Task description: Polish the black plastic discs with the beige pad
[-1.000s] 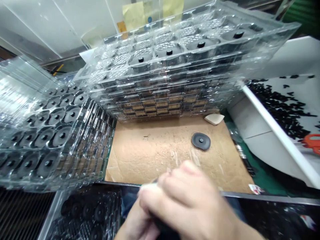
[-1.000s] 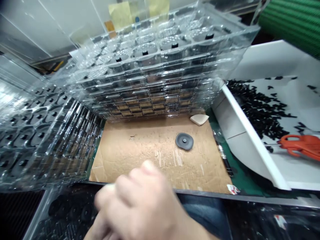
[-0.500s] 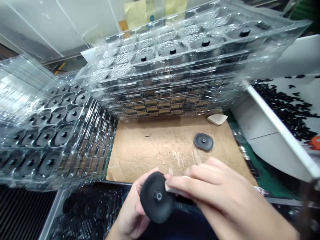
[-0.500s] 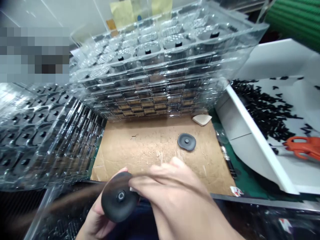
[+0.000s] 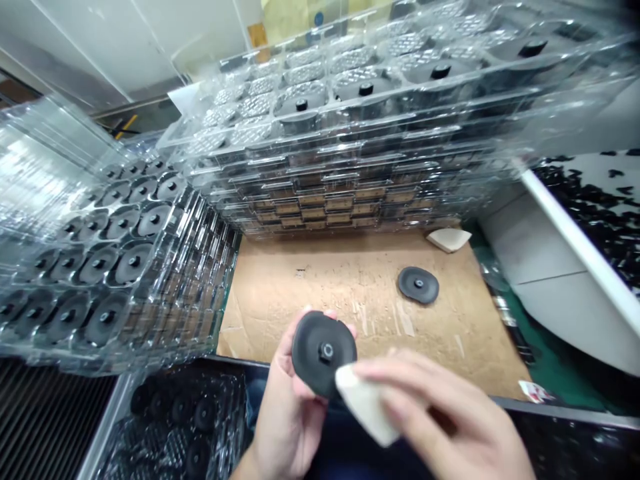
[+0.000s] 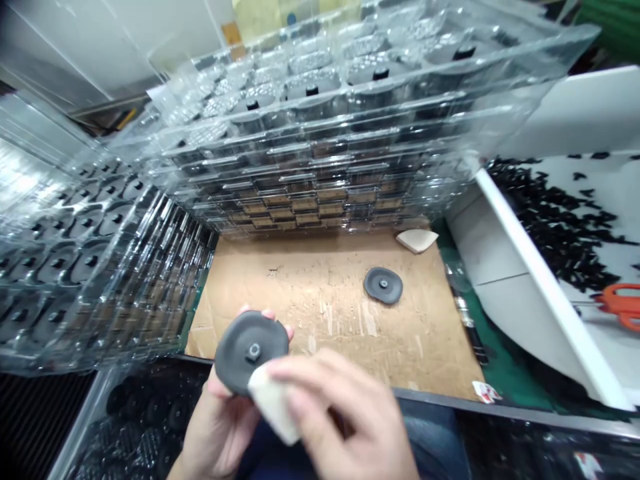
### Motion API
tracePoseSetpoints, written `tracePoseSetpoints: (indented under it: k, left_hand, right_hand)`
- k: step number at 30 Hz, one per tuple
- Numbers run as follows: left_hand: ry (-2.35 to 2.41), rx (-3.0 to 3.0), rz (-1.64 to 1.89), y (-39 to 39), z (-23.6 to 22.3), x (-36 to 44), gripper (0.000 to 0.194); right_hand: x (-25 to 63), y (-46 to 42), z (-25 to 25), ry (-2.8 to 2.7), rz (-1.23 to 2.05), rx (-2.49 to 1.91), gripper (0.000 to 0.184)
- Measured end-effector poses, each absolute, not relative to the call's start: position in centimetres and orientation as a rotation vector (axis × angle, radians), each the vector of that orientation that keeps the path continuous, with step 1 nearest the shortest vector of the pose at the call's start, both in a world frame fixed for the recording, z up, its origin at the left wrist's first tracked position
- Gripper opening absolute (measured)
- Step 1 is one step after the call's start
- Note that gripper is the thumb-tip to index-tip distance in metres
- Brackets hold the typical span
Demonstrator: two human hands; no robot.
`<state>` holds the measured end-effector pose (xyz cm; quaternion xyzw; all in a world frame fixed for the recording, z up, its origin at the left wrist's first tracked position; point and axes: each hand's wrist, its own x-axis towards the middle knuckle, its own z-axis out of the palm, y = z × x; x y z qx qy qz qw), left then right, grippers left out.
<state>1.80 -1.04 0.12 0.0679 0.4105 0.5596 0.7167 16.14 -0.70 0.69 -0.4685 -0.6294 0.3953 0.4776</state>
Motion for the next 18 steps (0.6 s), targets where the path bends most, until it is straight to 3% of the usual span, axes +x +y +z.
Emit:
tracePoseSetpoints:
  k: [5, 9, 14, 18]
  left_hand:
    - [0.9, 0.1, 1.329, -0.7, -0.3, 1.9, 0.051]
    - [0.888, 0.094, 1.307, -0.7, 0.2, 1.9, 0.046]
    - [0.894, 0.141, 1.272, -0.9, 0.1, 2.5, 0.046]
    - [0.937, 0.17, 1.171, -1.4, -0.6, 2.4, 0.048]
  right_hand:
    - [18.9, -0.2, -3.5, -1.037, 1.355, -1.447, 0.023]
    - [19.3, -0.3, -4.4, -1.019, 1.419, -1.599, 0.032]
    - [18.2, 0.3, 0.0, -1.397, 1.041, -1.483, 0.021]
    - [16.0, 0.8, 2.3, -1.782, 0.761, -1.103, 0.033]
